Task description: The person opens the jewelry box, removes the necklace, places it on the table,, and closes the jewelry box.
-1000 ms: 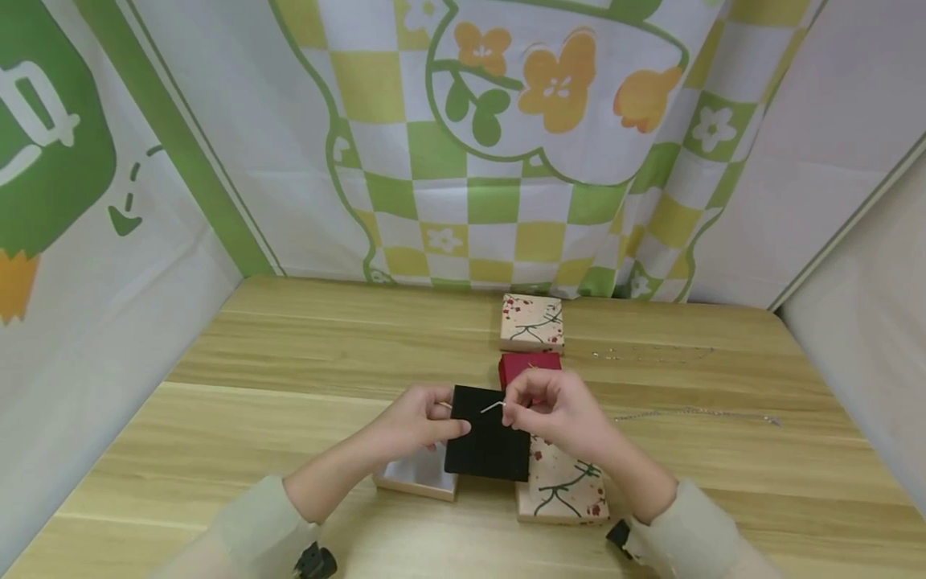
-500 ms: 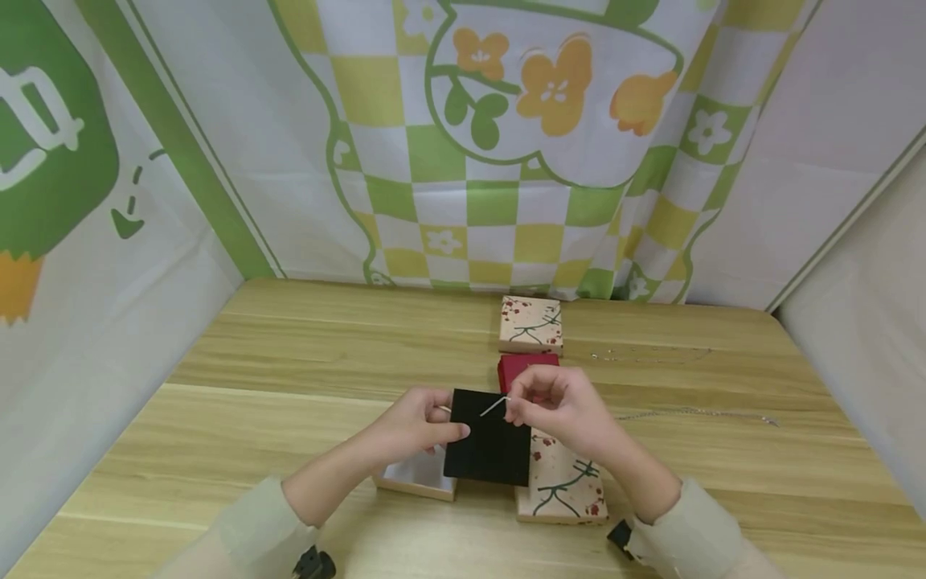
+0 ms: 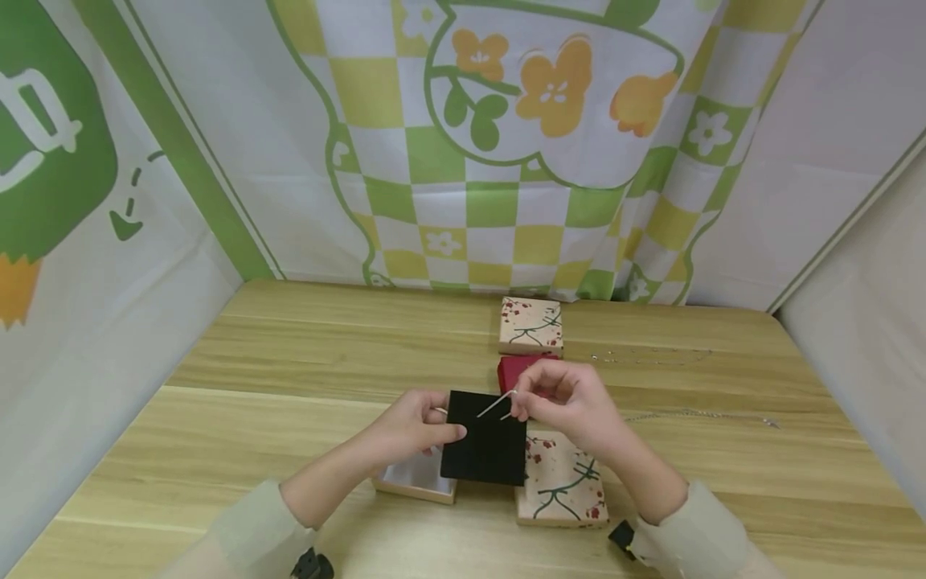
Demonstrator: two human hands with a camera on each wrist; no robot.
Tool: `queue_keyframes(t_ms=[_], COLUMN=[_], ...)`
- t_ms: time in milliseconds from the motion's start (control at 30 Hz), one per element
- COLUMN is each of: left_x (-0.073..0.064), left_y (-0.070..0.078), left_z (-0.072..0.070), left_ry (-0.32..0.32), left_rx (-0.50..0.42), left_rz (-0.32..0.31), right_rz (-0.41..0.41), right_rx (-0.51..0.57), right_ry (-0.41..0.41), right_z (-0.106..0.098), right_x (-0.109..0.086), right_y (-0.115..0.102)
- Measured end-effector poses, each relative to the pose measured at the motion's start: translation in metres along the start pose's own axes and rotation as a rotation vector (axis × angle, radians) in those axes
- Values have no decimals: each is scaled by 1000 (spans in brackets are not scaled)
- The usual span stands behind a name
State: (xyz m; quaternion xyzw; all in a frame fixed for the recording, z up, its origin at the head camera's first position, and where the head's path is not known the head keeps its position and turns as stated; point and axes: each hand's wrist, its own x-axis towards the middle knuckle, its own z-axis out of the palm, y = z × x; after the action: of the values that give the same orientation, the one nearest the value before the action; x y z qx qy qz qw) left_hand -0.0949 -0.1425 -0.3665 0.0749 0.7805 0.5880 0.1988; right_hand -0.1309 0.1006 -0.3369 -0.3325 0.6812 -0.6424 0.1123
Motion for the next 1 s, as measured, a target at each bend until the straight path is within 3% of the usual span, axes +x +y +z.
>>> queue_keyframes(t_ms=[1000], left_x=[0], left_y=[-7], left_z=[-5], left_ry=[-2], left_rx=[41], left_rz=[6], right_rz=[-50], right_rx=[32], right_ry=[24], right_z=[-6], right_x=[-2], right_y=[-14])
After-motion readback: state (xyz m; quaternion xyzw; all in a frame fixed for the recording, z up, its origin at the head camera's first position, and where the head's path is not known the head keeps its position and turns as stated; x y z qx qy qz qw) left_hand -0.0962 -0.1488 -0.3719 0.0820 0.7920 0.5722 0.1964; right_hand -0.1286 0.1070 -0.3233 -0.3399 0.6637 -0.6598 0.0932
